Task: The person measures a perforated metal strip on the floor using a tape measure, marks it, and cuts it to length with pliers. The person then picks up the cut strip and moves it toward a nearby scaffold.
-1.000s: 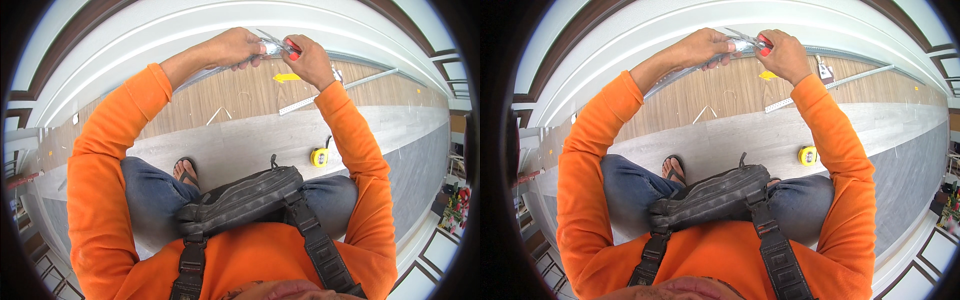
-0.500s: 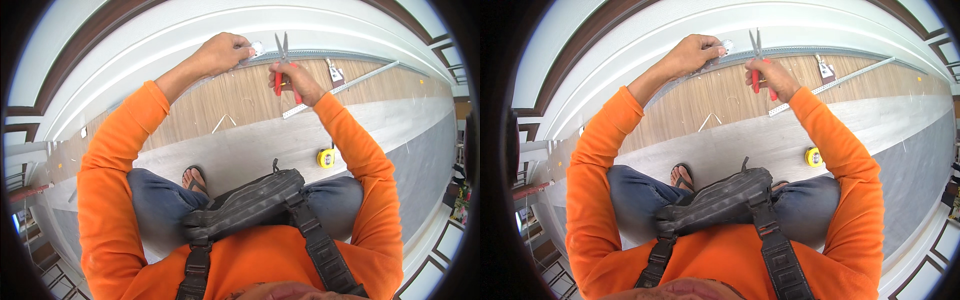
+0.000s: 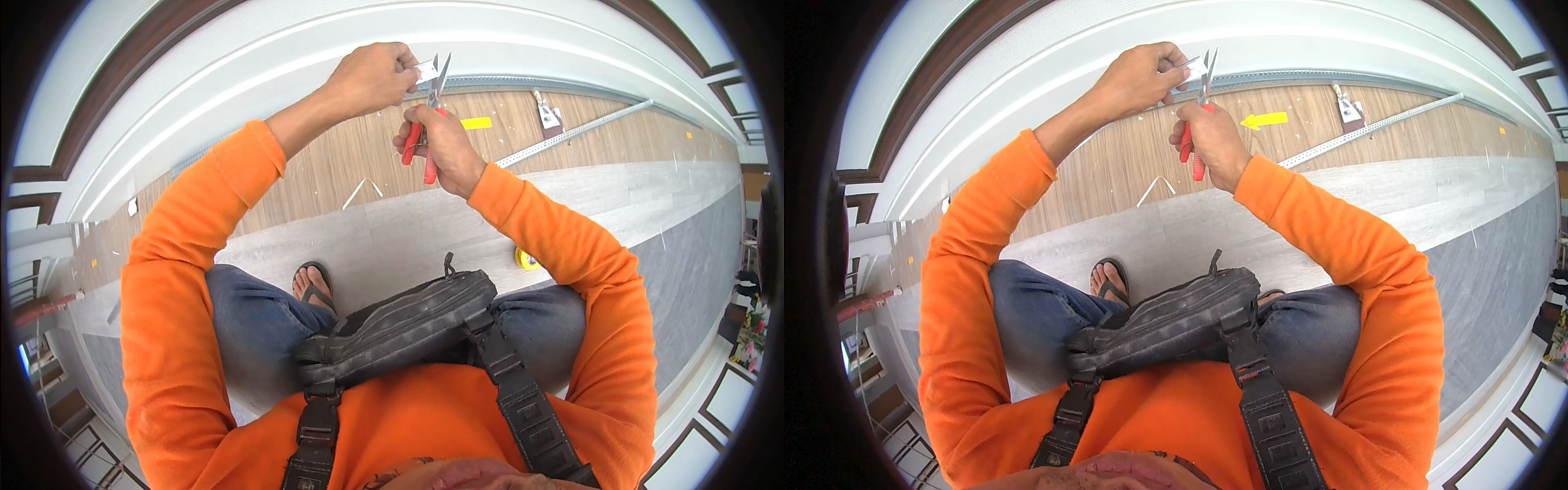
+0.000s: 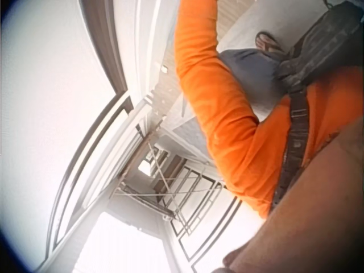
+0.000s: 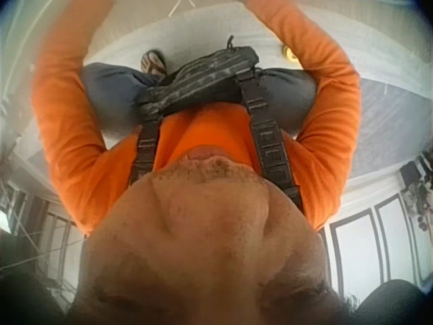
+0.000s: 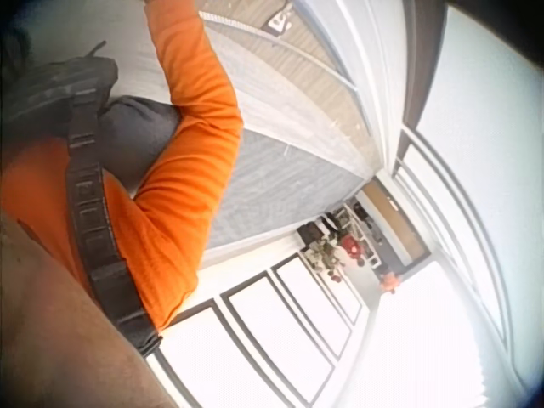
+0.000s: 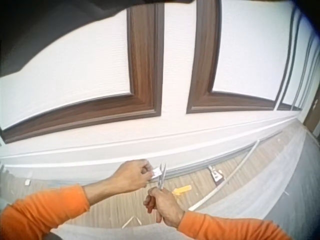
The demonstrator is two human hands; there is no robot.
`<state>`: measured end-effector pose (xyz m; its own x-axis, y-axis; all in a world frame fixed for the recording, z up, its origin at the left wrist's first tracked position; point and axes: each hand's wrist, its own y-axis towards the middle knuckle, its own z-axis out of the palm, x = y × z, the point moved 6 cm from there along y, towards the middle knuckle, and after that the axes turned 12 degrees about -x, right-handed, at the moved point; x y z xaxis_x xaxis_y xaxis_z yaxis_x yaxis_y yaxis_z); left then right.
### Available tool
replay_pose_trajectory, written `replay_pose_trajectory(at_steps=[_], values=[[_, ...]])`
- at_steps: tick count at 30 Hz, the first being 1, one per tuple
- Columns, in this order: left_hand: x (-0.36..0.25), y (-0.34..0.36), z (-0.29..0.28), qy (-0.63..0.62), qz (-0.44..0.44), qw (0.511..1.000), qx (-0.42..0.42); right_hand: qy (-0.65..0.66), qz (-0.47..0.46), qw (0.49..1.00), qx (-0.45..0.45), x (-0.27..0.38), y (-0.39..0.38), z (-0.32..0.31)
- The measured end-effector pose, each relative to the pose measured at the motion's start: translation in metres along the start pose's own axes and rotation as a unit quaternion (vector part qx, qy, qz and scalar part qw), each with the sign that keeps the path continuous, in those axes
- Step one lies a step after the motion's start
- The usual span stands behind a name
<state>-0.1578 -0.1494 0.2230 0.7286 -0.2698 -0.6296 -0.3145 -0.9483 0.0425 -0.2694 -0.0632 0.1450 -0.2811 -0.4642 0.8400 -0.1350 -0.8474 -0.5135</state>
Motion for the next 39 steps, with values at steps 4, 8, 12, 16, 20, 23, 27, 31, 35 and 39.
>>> replay_pose_trajectory(at_steps=[4,8,12,16,20,23,27,31,35,39], values=[[-0.004,-0.001,0.0,-0.018,0.001,1.0,-0.007,-0.009,-0.007,1.0,-0.01,-0.001,0.003,-0.002],[-0.003,0.001,0.001,-0.002,0.018,1.0,-0.02,-0.007,-0.013,1.0,-0.013,-0.001,0.004,-0.001],[-0.003,0.001,0.004,-0.002,0.013,1.0,-0.015,-0.003,-0.008,1.0,-0.023,-0.001,0.003,0.002],[-0.002,0.001,0.002,-0.024,-0.006,1.0,-0.012,-0.02,-0.007,0.999,-0.03,0.0,0.003,0.005],[0.0,0.004,0.004,-0.015,0.002,1.0,-0.013,-0.034,-0.027,0.998,-0.034,-0.001,0.007,0.004],[-0.002,0.005,0.003,-0.039,-0.013,0.999,0.009,-0.017,-0.029,0.999,-0.041,-0.002,0.01,0.003],[0.0,0.007,0.002,-0.072,-0.027,0.997,0.013,0.002,-0.035,0.998,-0.051,-0.001,0.007,0.004],[0.0,0.007,0.0,-0.09,-0.033,0.995,0.01,0.0,-0.031,0.998,-0.063,0.001,0.004,0.005],[0.001,0.005,0.002,-0.094,-0.022,0.995,0.018,-0.034,-0.002,0.997,-0.071,0.003,0.007,-0.001],[0.0,0.002,0.003,-0.092,-0.021,0.995,0.016,0.066,-0.033,0.996,-0.041,0.001,0.016,-0.002]])
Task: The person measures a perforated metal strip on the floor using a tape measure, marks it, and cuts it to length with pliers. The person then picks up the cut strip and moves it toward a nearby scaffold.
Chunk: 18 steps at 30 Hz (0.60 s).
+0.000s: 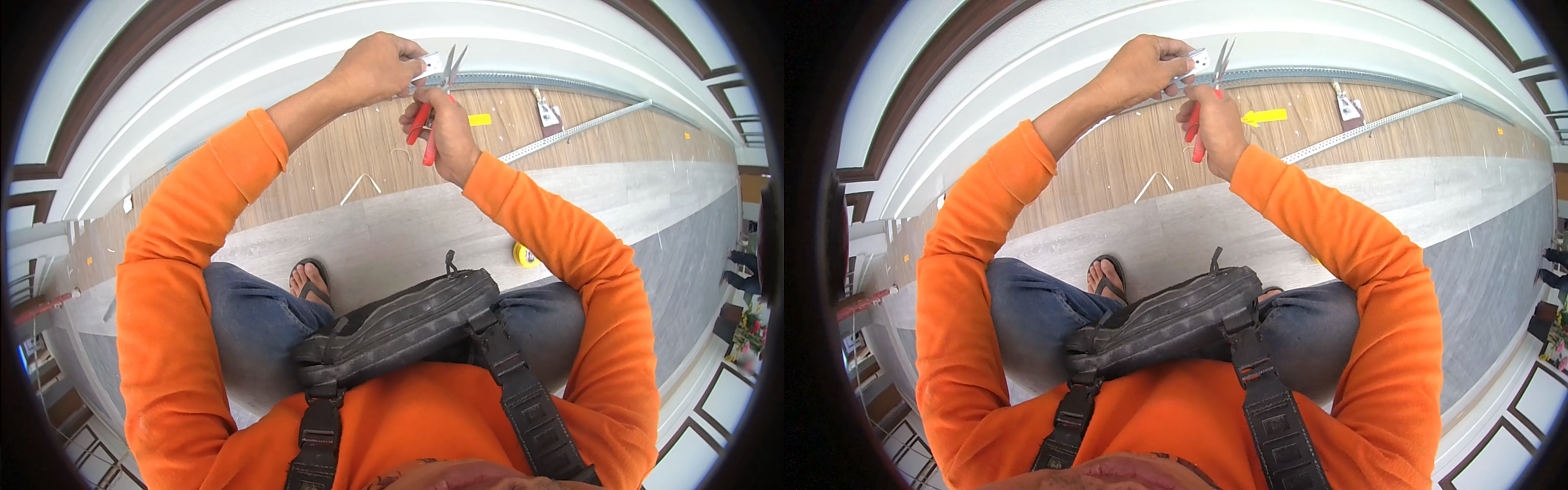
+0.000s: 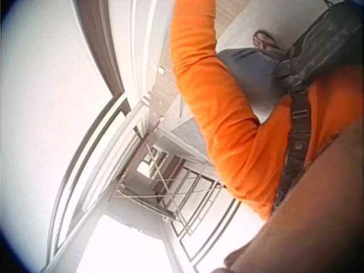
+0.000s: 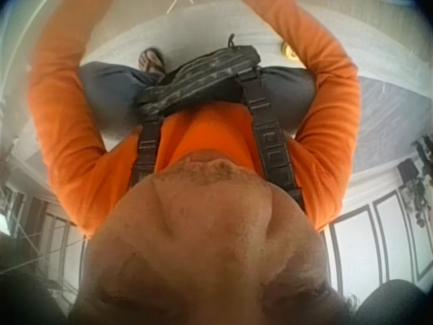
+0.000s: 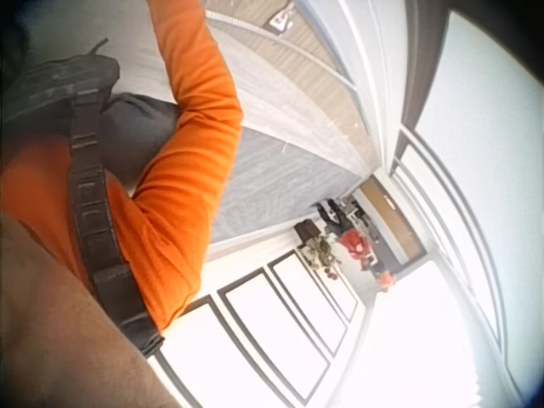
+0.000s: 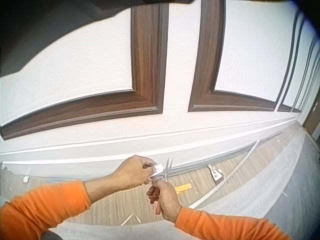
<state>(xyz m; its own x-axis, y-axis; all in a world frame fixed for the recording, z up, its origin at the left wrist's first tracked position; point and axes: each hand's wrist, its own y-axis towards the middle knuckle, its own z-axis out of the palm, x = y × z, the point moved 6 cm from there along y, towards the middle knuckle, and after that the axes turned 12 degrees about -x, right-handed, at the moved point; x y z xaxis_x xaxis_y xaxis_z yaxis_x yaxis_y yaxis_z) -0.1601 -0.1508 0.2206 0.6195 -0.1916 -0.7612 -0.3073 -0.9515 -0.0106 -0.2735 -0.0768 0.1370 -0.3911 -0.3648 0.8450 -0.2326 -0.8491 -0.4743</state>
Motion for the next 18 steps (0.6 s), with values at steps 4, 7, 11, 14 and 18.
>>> replay_pose_trajectory(at_steps=[4,7,11,14,18], values=[[0.004,0.002,0.002,-0.019,-0.019,0.999,0.022,-0.014,-0.02,1.0,-0.005,-0.005,0.011,-0.023],[0.016,0.004,0.008,-0.009,-0.042,0.997,0.057,0.048,-0.014,0.999,-0.012,0.007,0.01,-0.026],[0.022,0.003,0.019,-0.076,-0.094,0.985,0.12,0.049,0.006,0.999,0.023,0.028,0.014,-0.02],[0.037,0.003,0.022,-0.085,-0.061,0.983,0.148,-0.023,0.011,0.999,0.045,0.025,0.024,-0.017],[0.059,-0.026,-0.017,0.021,0.048,0.986,0.156,-0.029,-0.038,0.998,0.042,0.017,0.053,-0.035]])
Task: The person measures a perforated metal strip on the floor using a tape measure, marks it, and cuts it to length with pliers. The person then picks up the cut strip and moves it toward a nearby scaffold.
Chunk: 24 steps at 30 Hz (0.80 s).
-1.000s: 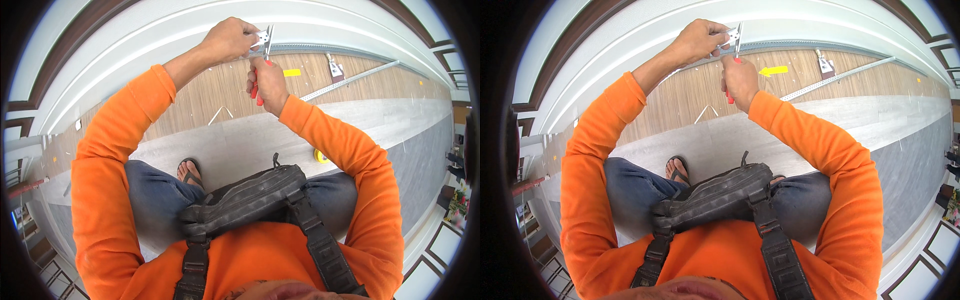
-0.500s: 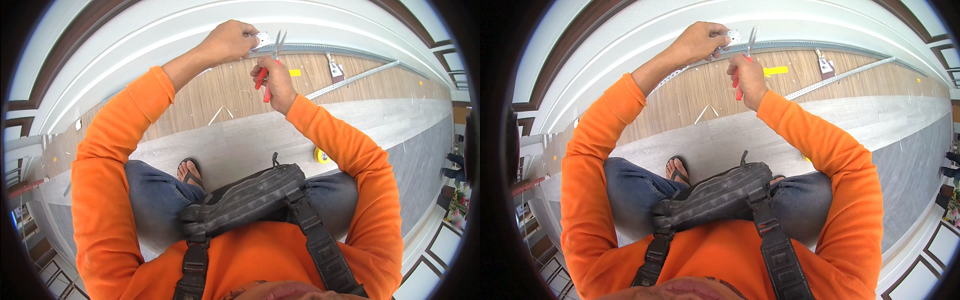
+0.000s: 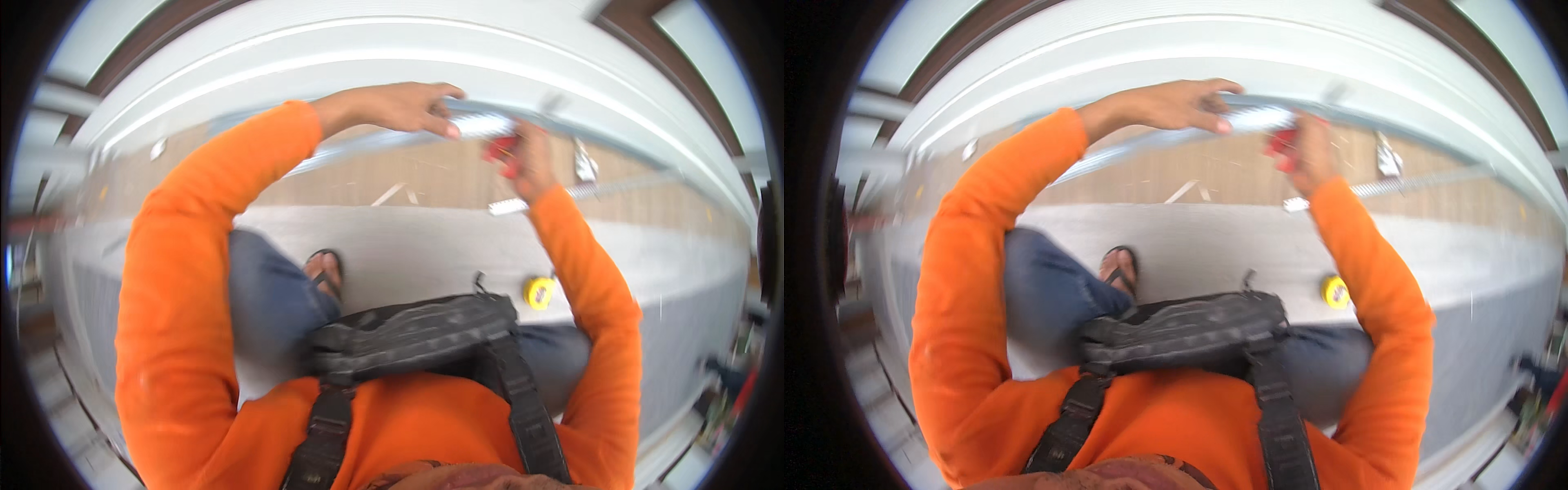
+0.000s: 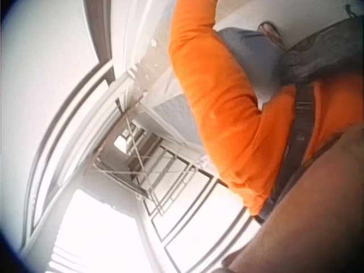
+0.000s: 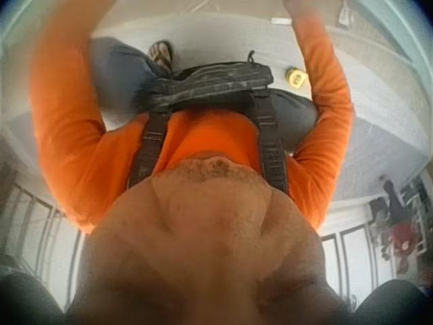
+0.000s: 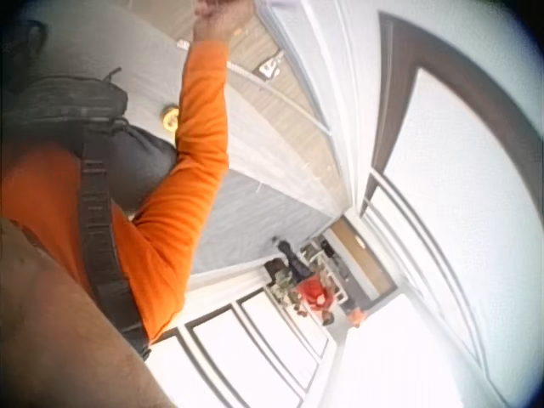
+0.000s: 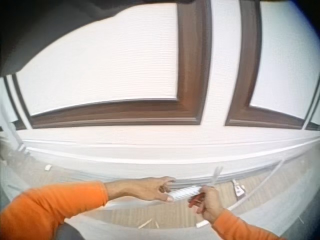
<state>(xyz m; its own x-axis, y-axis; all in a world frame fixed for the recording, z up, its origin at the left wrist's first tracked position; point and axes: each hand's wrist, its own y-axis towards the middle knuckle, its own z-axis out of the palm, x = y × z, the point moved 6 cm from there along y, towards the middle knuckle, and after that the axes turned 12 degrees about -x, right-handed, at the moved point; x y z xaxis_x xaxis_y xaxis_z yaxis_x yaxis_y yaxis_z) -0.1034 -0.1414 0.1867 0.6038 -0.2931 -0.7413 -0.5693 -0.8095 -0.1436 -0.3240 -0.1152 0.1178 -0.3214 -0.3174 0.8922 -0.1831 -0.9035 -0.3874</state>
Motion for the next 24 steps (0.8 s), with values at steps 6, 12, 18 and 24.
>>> replay_pose_trajectory(at_steps=[6,12,18,24], values=[[0.104,-0.169,-0.057,0.189,0.067,0.966,-0.163,-0.023,0.029,0.998,-0.057,0.019,0.054,-0.13],[0.183,-0.377,-0.063,0.326,-0.119,0.902,-0.255,0.031,0.047,0.998,-0.017,0.109,0.064,-0.235],[0.214,-0.371,-0.079,0.33,-0.19,0.891,-0.247,0.097,-0.006,0.992,0.074,0.198,0.059,-0.325],[0.021,-0.338,-0.25,0.463,-0.039,0.733,-0.496,0.294,-0.232,0.909,-0.181,0.25,0.029,-0.305]])
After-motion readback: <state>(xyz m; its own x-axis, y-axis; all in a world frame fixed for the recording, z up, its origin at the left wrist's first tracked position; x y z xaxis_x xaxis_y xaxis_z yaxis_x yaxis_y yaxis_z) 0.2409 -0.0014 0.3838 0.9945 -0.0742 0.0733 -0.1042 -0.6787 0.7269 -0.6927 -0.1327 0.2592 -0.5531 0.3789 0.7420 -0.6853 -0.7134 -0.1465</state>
